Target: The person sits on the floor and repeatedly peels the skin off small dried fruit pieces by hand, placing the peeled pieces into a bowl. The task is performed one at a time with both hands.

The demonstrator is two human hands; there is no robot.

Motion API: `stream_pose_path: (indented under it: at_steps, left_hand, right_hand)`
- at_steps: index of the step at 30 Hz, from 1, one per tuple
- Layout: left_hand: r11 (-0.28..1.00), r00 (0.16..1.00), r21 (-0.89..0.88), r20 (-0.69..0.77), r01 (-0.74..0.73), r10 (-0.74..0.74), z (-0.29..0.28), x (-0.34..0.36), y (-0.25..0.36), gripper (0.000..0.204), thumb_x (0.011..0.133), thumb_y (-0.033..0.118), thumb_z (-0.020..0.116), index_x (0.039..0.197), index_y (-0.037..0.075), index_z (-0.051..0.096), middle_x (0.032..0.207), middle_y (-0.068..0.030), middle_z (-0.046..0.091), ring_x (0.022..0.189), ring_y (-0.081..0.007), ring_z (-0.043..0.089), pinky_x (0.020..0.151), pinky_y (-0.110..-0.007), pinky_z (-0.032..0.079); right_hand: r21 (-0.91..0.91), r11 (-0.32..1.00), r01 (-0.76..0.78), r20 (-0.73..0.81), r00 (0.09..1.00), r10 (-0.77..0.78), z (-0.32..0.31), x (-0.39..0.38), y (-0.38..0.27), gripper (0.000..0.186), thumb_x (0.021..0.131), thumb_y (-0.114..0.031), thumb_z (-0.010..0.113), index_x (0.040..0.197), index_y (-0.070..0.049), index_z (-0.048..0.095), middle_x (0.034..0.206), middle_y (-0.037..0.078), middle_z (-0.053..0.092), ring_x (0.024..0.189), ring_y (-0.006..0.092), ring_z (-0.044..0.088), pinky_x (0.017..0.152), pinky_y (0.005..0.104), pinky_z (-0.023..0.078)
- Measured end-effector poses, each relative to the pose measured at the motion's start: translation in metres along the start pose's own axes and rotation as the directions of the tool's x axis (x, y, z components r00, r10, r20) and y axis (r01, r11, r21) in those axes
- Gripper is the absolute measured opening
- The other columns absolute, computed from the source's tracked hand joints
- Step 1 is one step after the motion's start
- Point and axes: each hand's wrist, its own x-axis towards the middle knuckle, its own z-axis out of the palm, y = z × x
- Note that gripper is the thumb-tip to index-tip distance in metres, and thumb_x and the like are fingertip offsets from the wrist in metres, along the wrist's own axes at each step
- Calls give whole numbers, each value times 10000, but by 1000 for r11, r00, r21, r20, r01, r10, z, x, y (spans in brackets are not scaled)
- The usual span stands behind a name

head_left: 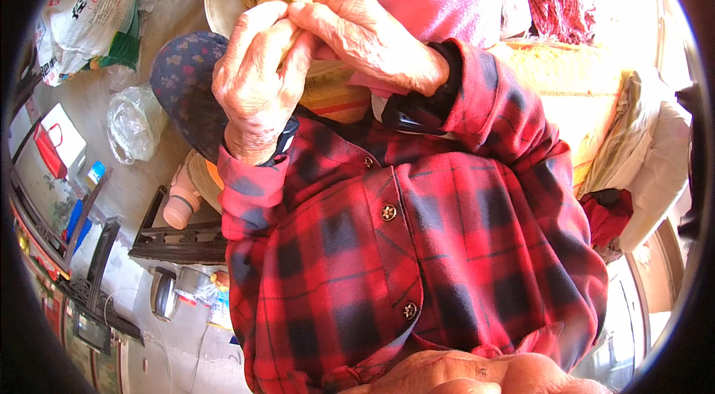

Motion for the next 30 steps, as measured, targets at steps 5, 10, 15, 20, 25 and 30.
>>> stream_pose_path:
  at_steps: [5,10,15,20,25,30]
  left_hand:
    - [986,990,-153,-116,64,-83,-4,-6,-12,195,754,28,787,920,8,686,987,-114,667,917,-247,662,787,-335,540]
    - [372,710,-767,150,523,-688,-2,-14,-27,221,805,16,755,1011,8,675,1048,-75,662,966,-162,621,899,-281,478]
    - [-22,683,-913,321,408,-656,4,-16,-32,327,907,34,648,1219,-17,566,1150,-94,643,1047,-159,617,952,-297,482]
    - [125,648,-857,274,500,-710,10,-16,-25,364,926,66,639,1268,-36,572,1210,-102,626,1110,-163,588,973,-293,466]
    - [384,707,-768,124,513,-697,14,-14,-23,317,934,74,634,1221,-58,604,1128,-93,654,1000,-141,620,896,-261,485]
    - [278,672,-800,200,532,-713,12,-13,-23,262,925,66,647,1162,-45,631,983,-64,683,815,-111,646,793,-240,510]
  right_hand:
    - [35,984,-176,-134,975,179,0,-1,-13,347,1024,-291,474,960,18,618,758,-18,561,683,42,497,583,203,430]
    - [128,980,-149,-204,964,173,2,0,-16,310,1025,-271,473,963,-4,617,747,-44,538,671,28,487,582,192,429]
    - [15,987,-157,-101,982,158,2,0,-14,309,1024,-277,483,997,-3,624,747,-55,537,677,14,479,583,179,423]
    - [-29,989,-148,-93,985,145,-2,1,-13,318,1027,-281,478,966,-3,621,739,-47,547,661,17,467,566,190,410]
    - [-58,993,-106,-63,993,102,-4,2,-12,342,1029,-292,474,920,5,603,709,-35,540,639,26,453,545,209,388]
    - [-60,986,-155,-78,986,150,-1,3,-11,347,1029,-296,478,907,5,598,679,-40,514,619,27,434,534,206,369]
